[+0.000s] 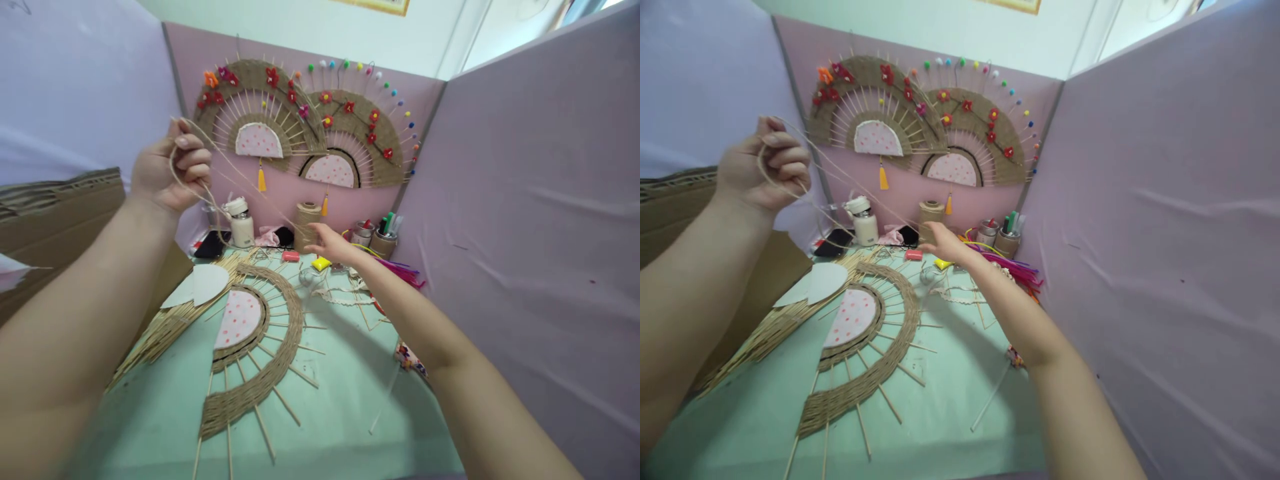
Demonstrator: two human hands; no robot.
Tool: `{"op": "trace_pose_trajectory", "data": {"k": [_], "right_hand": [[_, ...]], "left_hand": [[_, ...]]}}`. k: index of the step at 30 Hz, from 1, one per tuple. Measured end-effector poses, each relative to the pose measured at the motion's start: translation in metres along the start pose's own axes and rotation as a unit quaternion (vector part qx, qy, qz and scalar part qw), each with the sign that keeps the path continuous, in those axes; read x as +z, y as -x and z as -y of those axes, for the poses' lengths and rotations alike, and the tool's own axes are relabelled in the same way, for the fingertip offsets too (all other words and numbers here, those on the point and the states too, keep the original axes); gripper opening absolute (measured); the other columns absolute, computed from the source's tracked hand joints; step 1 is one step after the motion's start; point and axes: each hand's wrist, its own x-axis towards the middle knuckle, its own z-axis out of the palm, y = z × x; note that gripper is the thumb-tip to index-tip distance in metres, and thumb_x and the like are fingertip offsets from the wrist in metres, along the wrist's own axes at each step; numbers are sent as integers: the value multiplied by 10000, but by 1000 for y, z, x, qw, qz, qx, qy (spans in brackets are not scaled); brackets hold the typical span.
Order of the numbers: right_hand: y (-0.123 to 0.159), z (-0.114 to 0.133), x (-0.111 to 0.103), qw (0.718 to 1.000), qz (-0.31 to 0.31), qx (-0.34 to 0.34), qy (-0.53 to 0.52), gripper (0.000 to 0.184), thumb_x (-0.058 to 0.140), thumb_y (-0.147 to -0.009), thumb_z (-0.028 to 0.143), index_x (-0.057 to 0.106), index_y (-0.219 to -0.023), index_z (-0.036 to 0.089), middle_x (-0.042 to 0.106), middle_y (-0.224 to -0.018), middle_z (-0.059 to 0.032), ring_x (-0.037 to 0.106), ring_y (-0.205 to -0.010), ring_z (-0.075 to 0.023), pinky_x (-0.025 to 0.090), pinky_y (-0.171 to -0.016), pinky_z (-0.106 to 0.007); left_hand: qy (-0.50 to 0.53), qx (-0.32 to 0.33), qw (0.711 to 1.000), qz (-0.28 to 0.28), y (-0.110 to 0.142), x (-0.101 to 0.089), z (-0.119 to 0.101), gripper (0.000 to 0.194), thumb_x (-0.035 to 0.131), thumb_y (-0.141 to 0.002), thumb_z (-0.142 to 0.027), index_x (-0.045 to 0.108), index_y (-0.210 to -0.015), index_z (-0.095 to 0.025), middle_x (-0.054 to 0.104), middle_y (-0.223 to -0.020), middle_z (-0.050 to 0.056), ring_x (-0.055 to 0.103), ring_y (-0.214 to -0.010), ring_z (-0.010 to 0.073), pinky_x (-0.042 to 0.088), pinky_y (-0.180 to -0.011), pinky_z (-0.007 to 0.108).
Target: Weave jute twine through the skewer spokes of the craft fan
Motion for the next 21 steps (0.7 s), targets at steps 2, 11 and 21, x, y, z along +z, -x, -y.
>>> {"op": "trace_pose_trajectory", "data": {"k": [2, 11, 21], "right_hand": [[-8, 6, 12, 997, 19, 6, -78, 390, 627, -790, 265, 589, -1161, 151, 635, -1157, -113, 596, -1002, -193, 456, -865, -316], [-35, -24, -51, 972, -85, 114, -185, 202, 517, -855, 325, 605, -773, 161, 513, -559, 34, 428, -467, -83, 346, -468, -211], [-101, 48, -171, 969, -237, -64, 5, 287, 428, -930, 255, 643, -800, 116, 459, -594, 42, 470, -605, -74, 380, -651, -236]], "left_hand": [[4, -3, 1000, -5, 1, -5, -4, 339, 310, -1012, -288, 520, -789, -142, 449, -507, -65, 255, -414, 26, 175, -356, 120], [-245, -166, 942, -159, 0, -65, 32, 192, 521, -893, -127, 549, -703, -133, 459, -481, -47, 242, -359, 20, 158, -328, 131], [-552, -189, 799, -149, -31, -47, 117, 153, 763, -607, -162, 612, -586, -166, 502, -439, -17, 389, -408, 95, 263, -414, 228]]}}
